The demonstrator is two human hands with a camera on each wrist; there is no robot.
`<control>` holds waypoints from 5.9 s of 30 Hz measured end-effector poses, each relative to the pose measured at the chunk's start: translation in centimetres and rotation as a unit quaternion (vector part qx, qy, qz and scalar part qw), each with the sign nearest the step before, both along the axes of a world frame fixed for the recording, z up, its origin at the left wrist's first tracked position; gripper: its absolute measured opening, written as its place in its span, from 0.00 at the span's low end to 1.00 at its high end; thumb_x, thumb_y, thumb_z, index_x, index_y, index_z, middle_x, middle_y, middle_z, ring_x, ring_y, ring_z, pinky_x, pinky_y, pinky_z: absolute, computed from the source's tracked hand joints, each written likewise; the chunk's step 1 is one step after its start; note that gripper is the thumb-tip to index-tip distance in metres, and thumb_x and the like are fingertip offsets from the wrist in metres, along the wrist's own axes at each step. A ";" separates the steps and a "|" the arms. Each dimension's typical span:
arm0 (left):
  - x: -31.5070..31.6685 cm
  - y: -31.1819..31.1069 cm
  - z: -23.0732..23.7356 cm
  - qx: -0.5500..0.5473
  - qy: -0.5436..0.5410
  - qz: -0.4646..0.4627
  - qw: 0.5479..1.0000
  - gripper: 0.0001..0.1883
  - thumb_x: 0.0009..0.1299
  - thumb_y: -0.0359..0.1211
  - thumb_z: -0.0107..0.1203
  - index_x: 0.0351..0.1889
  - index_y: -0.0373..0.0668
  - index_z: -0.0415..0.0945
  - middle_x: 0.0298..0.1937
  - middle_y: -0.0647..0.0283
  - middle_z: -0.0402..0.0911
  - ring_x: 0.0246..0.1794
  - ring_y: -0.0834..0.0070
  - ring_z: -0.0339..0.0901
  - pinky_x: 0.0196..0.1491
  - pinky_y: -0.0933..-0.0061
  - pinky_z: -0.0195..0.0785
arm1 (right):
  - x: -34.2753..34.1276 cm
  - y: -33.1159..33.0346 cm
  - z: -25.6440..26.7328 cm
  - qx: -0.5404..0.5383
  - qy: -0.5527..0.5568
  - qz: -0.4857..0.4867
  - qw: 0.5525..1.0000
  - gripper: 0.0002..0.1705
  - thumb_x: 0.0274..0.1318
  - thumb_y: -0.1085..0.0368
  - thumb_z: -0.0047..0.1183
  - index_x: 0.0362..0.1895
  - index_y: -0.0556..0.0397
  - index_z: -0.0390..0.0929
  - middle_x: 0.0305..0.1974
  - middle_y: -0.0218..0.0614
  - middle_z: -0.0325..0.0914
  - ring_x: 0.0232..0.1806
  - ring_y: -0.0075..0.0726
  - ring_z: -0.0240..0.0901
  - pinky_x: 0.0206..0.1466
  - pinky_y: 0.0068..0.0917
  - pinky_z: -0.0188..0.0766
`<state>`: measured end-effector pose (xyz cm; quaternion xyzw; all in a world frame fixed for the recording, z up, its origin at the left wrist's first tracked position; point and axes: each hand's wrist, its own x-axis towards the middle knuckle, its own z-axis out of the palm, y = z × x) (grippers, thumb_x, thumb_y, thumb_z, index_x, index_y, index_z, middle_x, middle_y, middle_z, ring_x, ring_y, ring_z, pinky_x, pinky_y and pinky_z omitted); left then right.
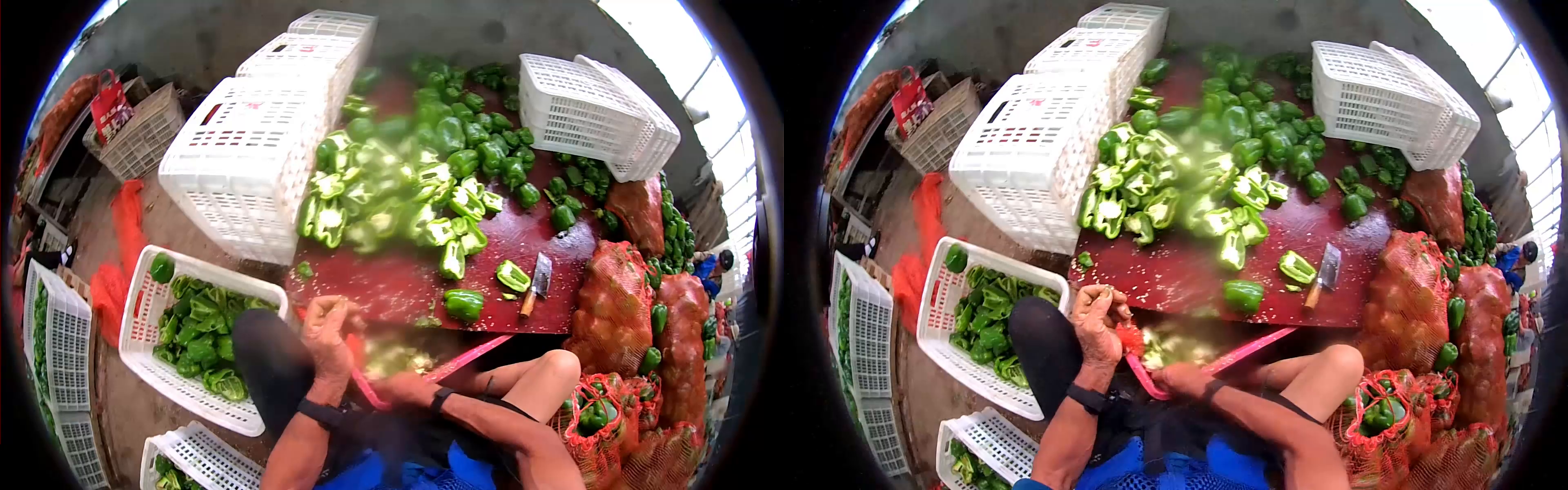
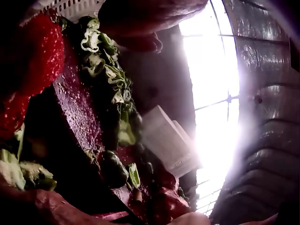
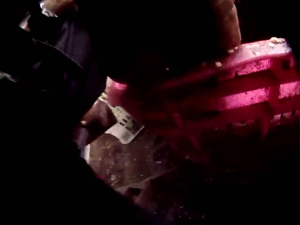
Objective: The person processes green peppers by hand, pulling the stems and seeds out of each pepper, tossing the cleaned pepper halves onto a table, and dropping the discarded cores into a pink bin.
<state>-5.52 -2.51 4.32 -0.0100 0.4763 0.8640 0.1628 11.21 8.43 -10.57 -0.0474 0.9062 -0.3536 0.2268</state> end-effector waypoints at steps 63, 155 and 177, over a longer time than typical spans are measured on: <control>2.2 1.7 -3.1 -0.209 0.259 -0.073 0.940 0.12 0.77 0.36 0.53 0.50 0.39 0.71 0.44 0.57 0.82 0.42 0.75 0.78 0.47 0.74 0.73 | -8.5 -0.5 11.6 -0.164 0.304 -0.397 0.851 0.16 0.54 0.74 0.47 0.49 0.60 0.76 0.37 0.51 0.79 0.34 0.53 0.77 0.39 0.46 0.73; 2.4 1.4 -4.1 -0.345 0.444 -0.154 0.812 0.13 0.73 0.30 0.51 0.51 0.36 0.79 0.43 0.45 0.84 0.45 0.50 0.83 0.48 0.60 0.75 | -7.1 2.3 12.4 0.189 0.333 -0.291 0.877 0.10 0.45 0.64 0.59 0.33 0.50 0.74 0.27 0.41 0.77 0.30 0.48 0.79 0.29 0.43 0.74; 1.2 1.6 -7.9 -0.067 0.006 -0.190 0.979 0.16 0.76 0.35 0.51 0.58 0.40 0.74 0.52 0.61 0.79 0.51 0.71 0.78 0.54 0.67 0.74 | -4.5 3.3 16.5 -0.193 0.163 -0.366 0.896 0.21 0.65 0.65 0.53 0.61 0.55 0.76 0.52 0.45 0.82 0.52 0.36 0.80 0.55 0.32 0.76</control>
